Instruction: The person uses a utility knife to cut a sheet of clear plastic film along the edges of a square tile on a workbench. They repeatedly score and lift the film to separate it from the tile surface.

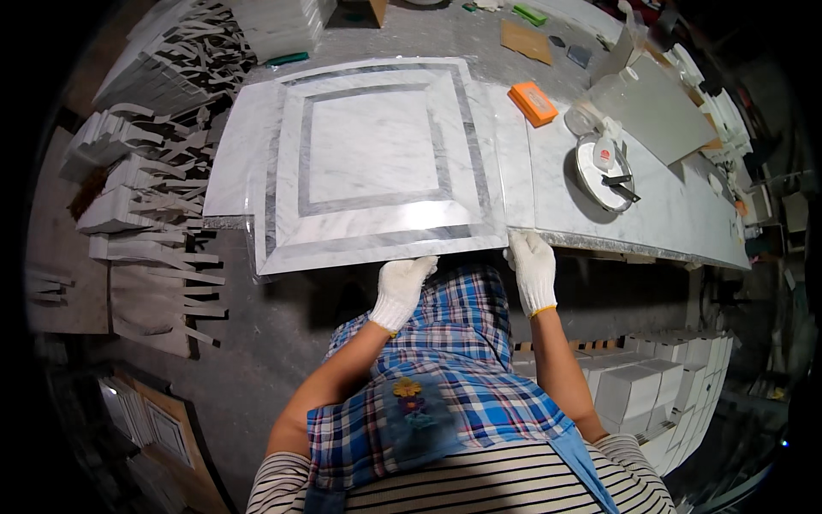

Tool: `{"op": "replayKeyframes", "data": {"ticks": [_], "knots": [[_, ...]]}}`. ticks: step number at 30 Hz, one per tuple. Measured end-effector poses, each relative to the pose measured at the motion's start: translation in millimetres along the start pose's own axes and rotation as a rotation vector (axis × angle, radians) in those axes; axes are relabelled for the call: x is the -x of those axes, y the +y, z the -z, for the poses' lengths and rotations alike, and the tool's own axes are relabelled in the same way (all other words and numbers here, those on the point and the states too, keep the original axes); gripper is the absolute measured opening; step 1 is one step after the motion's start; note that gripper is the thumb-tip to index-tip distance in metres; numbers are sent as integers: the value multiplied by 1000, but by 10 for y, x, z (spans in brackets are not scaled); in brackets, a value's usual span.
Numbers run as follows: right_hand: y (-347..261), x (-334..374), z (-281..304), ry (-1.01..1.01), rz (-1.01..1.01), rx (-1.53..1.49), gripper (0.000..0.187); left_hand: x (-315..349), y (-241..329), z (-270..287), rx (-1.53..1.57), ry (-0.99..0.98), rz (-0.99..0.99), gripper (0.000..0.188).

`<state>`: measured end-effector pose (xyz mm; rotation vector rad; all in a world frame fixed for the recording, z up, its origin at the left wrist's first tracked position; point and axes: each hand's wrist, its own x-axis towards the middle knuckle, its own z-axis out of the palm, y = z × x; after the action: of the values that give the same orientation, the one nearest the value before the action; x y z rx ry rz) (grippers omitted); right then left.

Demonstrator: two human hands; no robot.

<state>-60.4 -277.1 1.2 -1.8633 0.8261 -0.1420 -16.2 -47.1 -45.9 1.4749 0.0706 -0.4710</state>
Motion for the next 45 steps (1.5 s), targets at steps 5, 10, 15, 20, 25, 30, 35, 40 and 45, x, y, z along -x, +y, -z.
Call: {"op": "replayKeyframes", "data": {"ticks": [5,10,15,20,25,30,35,40,45], "knots": [[154,18,-14,-57,-55,-163,33,-11,-31,1,36,3,28,20],[185,68,-63,-74,-65,-185,32,-19,-44,0,44,2,19,20],[242,171,-213,-217,-129,-392,22,-8,-32,-26,114,27,-18,25],[278,288,-134,-407,-16,113,38,-18,-22,-5,-18,26,11,25],[137,332,353,-452,124,354,43,-14,-63,-35,37,53,-7,34],[-151,203,894,-78,86,223,31,-45,-133,0,-13,38,1,28],[-421,-199,1312,425,504,477,28,-29,-88,-8,41,34,61,20],[-492,-765,1688,590,612,901,26,49,87,-66,32,69,25,25],[-407,-1104,1854,449,517,1089,25,65,133,-65,16,68,14,26]]}}
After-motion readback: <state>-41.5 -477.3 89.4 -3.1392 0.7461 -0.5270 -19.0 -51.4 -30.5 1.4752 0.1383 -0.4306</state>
